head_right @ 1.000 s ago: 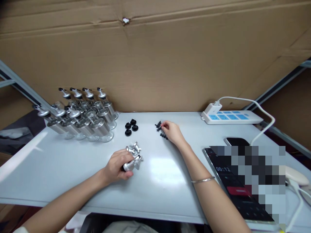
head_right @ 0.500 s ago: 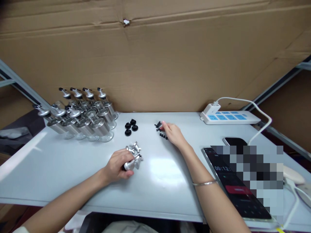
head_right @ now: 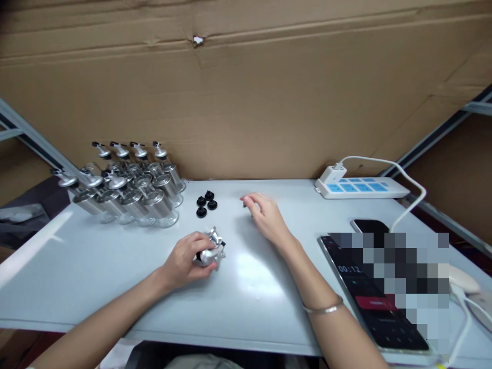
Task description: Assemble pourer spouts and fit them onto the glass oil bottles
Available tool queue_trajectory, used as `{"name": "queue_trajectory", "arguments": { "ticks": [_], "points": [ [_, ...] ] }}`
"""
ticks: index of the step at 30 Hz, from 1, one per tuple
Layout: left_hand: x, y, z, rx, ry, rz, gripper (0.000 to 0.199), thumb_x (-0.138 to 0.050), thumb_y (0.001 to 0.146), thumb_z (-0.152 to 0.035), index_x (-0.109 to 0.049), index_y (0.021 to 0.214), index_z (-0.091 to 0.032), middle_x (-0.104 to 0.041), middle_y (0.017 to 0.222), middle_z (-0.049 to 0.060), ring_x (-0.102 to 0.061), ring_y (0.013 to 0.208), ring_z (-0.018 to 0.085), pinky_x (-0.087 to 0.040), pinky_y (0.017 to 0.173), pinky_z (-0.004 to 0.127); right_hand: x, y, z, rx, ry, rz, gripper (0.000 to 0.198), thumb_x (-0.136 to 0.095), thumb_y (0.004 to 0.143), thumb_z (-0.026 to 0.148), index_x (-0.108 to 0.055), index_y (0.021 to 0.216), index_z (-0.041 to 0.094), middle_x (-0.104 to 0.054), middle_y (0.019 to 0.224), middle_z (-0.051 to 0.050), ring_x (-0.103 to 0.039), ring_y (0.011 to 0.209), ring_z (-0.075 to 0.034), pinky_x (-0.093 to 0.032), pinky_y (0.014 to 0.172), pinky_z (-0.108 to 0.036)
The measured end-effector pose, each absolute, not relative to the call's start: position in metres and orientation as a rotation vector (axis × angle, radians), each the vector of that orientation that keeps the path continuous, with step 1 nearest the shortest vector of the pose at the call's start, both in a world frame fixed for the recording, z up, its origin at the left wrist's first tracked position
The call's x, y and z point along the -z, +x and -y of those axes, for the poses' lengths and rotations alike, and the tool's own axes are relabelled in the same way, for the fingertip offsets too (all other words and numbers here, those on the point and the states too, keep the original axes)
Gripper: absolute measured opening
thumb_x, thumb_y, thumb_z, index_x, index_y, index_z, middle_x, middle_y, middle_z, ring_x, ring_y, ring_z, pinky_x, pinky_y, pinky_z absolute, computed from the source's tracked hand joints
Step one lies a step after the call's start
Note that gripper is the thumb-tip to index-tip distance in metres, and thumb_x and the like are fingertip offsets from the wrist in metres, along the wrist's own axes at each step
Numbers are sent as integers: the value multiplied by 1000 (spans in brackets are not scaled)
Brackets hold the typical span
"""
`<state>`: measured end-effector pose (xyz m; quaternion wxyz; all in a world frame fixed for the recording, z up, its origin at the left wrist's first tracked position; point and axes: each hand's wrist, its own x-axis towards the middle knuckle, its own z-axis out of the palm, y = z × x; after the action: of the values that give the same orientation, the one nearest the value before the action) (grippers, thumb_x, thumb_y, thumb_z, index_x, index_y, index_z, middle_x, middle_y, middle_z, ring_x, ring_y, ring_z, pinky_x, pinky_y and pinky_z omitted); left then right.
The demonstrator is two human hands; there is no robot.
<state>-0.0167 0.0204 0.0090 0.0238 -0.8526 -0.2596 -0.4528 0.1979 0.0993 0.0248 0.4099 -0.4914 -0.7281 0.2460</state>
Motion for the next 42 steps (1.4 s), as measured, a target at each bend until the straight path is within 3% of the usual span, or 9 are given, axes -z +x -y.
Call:
{"name": "queue_trajectory", "arguments": {
  "ticks": [3, 7, 10, 19, 25, 33, 38, 42],
  "points": [
    [-9, -19, -21, 1382, -2645, 881, 18, -45, 89, -31, -46, 102, -18, -62, 79, 4, -58, 67, 16, -49, 60, 27, -38, 183, -79, -907, -1006, 1836, 30, -53, 86, 43, -66, 78, 17, -67, 76, -5, -60, 75, -18, -45, 72, -31],
    [-9, -21, -20, 1330, -2642, 960, 15, -41, 91, -27, -45, 102, -19, -62, 80, 4, -57, 69, 16, -46, 61, 28, -45, 174, -62, -1516, -717, 1790, 21, -70, 75, 38, -70, 78, 17, -67, 75, -3, -59, 69, -14, -46, 67, -27],
    [-9, -22, -20, 1290, -2636, 960, 14, -39, 91, -25, -46, 103, -19, -61, 81, 4, -56, 70, 16, -43, 63, 28, -43, 174, -59, -1626, -676, 1708, 16, -76, 70, 31, -73, 79, 18, -67, 75, -2, -57, 68, -12, -45, 67, -26],
    [-16, -19, -18, 1310, -2743, 1091, 23, -33, 97, -37, -48, 98, -19, -60, 77, 2, -51, 65, 15, -38, 63, 27, -36, 166, -55, -1647, -609, 1486, 14, -75, 73, 30, -69, 78, 19, -64, 72, 1, -57, 64, -9, -47, 65, -24],
    [-21, -21, -13, 1351, -2834, 1135, 23, -25, 98, -31, -45, 102, -19, -63, 79, 2, -49, 64, 16, -38, 68, 30, -33, 161, -54, -1622, -600, 1437, 16, -75, 72, 33, -69, 78, 20, -64, 71, 0, -59, 63, -11, -48, 63, -26],
    [-9, -26, -19, 1333, -2802, 975, 20, -28, 96, -29, -44, 103, -18, -64, 82, 5, -52, 66, 16, -36, 68, 31, -51, 195, -70, -1411, -735, 1085, 25, -79, 64, 38, -61, 68, 21, -68, 80, 0, -62, 63, -11, -46, 58, -24],
    [-7, -23, -19, 1328, -2806, 921, 19, -30, 96, -29, -45, 101, -18, -64, 76, 3, -53, 61, 15, -36, 67, 31, -52, 221, -84, -1257, -886, 1030, 30, -80, 59, 31, -53, 63, 21, -67, 70, 2, -57, 56, -9, -47, 60, -25],
    [-7, -22, -19, 1320, -2801, 896, 19, -32, 95, -29, -46, 100, -18, -63, 73, 3, -53, 60, 14, -37, 66, 31, -43, 237, -92, -1016, -1136, 1339, 25, -77, 60, 35, -58, 66, 20, -62, 61, 2, -53, 52, -11, -43, 56, -27]
  ]
}}
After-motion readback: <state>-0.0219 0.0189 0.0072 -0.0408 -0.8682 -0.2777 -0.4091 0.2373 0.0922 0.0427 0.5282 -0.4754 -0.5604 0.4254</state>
